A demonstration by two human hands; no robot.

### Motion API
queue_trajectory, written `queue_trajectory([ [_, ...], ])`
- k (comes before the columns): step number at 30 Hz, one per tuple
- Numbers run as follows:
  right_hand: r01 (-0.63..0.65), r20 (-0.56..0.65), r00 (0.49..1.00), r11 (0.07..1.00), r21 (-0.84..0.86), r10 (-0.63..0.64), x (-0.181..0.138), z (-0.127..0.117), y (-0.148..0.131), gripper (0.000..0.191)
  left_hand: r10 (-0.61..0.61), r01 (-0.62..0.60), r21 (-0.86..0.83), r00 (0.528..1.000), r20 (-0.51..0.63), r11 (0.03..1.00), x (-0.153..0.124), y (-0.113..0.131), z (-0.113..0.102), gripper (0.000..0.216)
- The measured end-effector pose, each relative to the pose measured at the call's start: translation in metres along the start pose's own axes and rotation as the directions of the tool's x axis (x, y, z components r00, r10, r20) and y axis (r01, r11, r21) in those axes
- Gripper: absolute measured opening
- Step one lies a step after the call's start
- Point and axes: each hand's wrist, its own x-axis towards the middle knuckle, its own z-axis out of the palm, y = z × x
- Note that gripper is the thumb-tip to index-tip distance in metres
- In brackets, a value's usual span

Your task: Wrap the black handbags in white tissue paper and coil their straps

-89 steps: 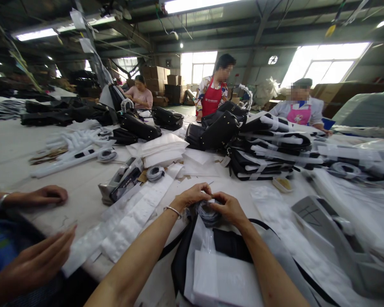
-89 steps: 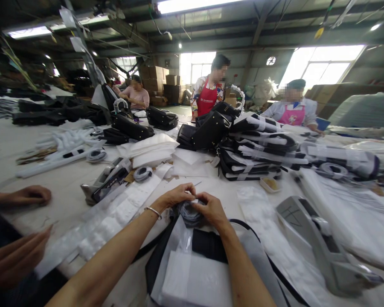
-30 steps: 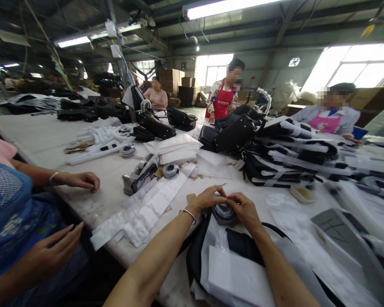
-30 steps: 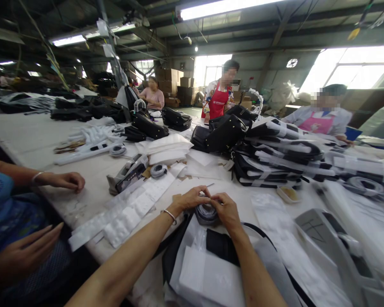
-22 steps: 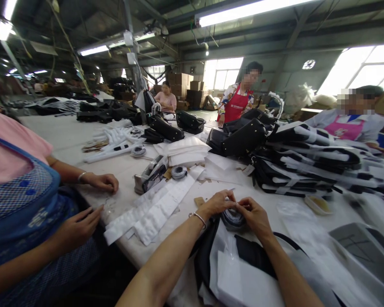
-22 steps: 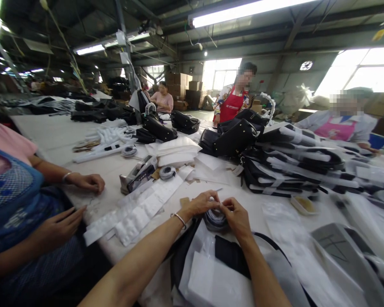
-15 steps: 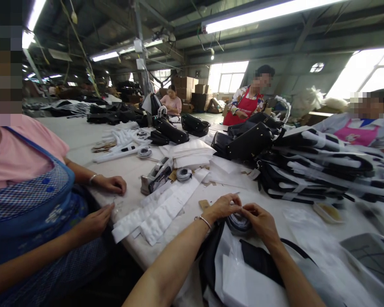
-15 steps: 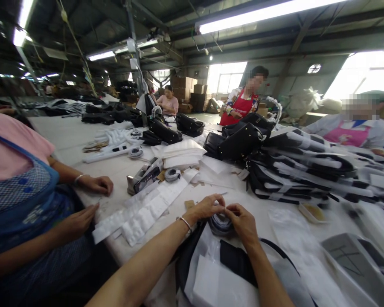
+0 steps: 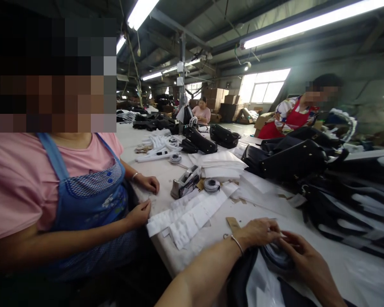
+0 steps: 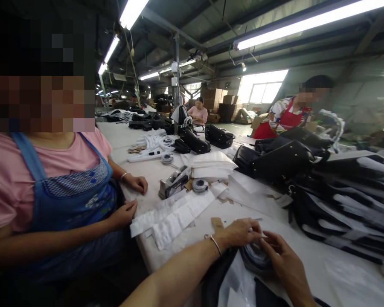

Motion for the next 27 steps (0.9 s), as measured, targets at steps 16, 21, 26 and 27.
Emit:
queue_trajectory([
  [16,0.028,0.027,0.999,0.999,-0.017,-0.028,0.005,-0.003,0.011,0.046,-0.039,0.035,0.083,0.998,0.046,0.996,0.001,-0.007,0.001,0.021],
  [21,0.005,0.046,0.999,0.999,0.045,-0.007,0.005,-0.002,0.008,0.045,-0.003,0.001,0.088,1.000,0.024,0.996,0.001,-0.007,0.001,0.019],
  [26,-0.048,0.125,0.992,0.993,0.110,0.034,0.005,-0.007,-0.001,0.044,0.004,-0.006,0.085,1.000,0.019,0.996,0.001,-0.007,0.006,0.016],
  [27,-0.047,0.138,0.990,0.993,0.105,0.032,0.006,-0.008,-0.003,0.043,0.007,-0.008,0.087,1.000,0.016,0.996,0.001,-0.007,0.007,0.015],
])
